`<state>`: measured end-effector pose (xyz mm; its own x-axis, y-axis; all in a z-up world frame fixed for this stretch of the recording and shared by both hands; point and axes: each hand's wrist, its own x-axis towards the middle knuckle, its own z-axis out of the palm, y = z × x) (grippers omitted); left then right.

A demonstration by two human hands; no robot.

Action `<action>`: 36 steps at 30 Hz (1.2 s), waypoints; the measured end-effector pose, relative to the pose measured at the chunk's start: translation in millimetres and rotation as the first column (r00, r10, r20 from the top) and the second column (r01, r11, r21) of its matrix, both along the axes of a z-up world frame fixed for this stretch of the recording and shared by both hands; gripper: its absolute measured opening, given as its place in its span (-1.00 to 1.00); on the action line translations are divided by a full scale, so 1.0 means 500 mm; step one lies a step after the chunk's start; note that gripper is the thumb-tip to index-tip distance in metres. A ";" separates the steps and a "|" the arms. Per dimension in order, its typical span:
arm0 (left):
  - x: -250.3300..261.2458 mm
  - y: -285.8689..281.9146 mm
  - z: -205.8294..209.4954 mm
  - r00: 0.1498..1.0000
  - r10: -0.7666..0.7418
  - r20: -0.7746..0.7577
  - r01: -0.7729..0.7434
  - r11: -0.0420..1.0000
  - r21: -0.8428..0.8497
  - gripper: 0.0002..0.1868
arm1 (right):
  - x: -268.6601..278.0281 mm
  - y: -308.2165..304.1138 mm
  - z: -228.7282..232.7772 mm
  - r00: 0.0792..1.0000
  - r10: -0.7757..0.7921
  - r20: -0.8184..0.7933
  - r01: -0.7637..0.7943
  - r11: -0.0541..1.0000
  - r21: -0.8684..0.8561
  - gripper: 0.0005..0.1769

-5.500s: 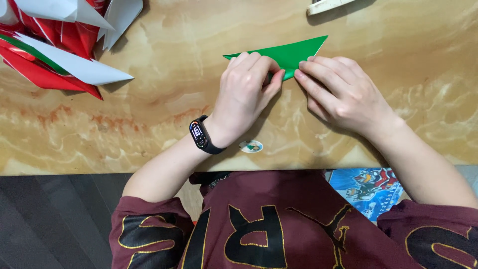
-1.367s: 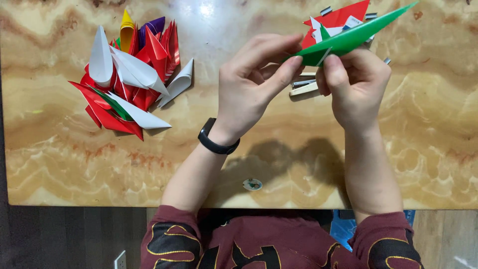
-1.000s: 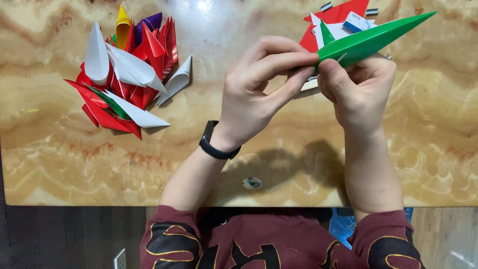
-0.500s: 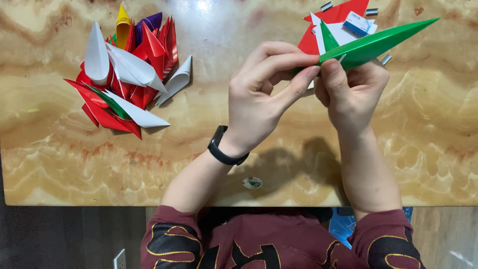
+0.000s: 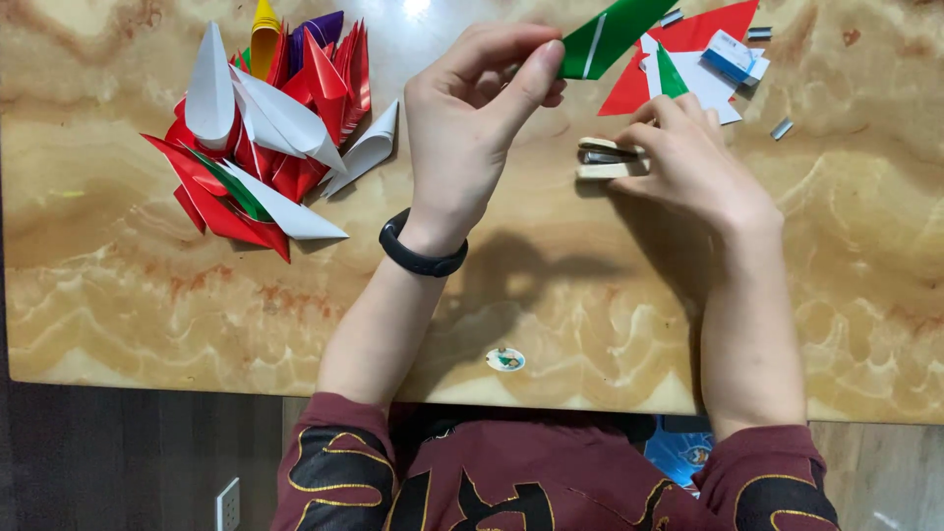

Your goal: Fold colored paper into cone shapes and secure them with a stapler.

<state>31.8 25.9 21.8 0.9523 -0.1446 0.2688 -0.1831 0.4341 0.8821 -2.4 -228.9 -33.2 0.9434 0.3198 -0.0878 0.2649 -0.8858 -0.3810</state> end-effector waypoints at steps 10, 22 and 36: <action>-0.008 -0.009 0.006 0.996 -0.060 0.068 0.054 0.994 0.093 -0.91 | -0.053 0.014 0.140 0.998 -0.016 0.068 -0.025 0.830 0.557 -0.38; -0.044 -0.029 0.026 0.950 -0.134 0.282 0.046 0.954 0.297 -0.83 | -0.084 -0.025 0.122 1.000 -0.016 0.015 0.000 0.697 0.717 -0.27; -0.028 -0.009 0.042 0.800 -0.304 0.517 0.016 0.872 0.489 -0.56 | -0.081 0.011 0.176 0.971 0.038 0.235 -0.169 0.807 0.566 -0.57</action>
